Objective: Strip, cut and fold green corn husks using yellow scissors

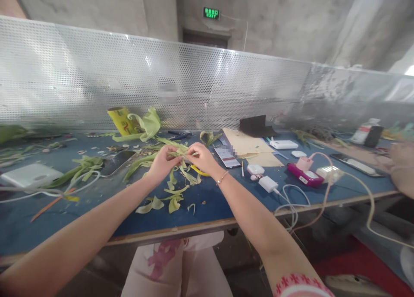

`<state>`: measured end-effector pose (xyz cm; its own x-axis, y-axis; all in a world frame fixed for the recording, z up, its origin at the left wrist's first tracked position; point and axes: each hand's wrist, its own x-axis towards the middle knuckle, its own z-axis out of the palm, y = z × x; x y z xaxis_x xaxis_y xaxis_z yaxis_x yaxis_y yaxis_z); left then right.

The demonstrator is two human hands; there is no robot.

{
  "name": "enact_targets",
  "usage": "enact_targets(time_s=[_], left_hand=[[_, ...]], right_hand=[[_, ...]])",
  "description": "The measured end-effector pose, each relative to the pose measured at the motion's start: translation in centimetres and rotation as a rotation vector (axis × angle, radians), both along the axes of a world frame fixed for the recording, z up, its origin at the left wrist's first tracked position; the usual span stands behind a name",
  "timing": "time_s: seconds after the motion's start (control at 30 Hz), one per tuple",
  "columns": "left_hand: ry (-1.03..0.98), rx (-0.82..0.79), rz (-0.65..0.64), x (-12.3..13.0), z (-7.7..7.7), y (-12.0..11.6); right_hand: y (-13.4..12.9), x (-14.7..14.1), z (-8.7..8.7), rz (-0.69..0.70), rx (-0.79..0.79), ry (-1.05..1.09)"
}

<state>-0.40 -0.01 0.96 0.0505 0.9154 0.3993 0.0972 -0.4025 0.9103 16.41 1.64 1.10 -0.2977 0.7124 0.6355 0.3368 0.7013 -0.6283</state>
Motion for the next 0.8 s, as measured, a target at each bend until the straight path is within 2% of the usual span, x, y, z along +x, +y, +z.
enact_targets(time_s=[0.07, 0.13, 0.23, 0.4, 0.6, 0.7, 0.8], left_hand=[[0.005, 0.008, 0.041, -0.4, -0.1, 0.4], [0.016, 0.024, 0.096, -0.8, -0.2, 0.9], [0.009, 0.033, 0.148, -1.4, -0.4, 1.6], [0.081, 0.07, 0.16, -1.7, -0.5, 1.9], [0.268, 0.204, 0.258, -2.5, -0.1, 1.8], [0.273, 0.225, 0.201, -2.8, 0.1, 1.8], [0.174, 0.165, 0.12, -3.0, 0.4, 2.0]], right_hand=[[0.3, 1.2, 0.2, -0.101, -0.063, -0.142], [0.7, 2.6, 0.3, -0.186, -0.149, -0.459], [0.9, 3.9, 0.0, -0.209, -0.323, -0.775], [0.9, 3.5, -0.3, -0.282, -0.337, -0.861], [1.1, 2.7, -0.2, -0.346, -0.334, -0.949], [1.1, 2.8, -0.3, -0.332, -0.322, -0.958], [0.8, 2.9, -0.1, -0.297, -0.324, -0.957]])
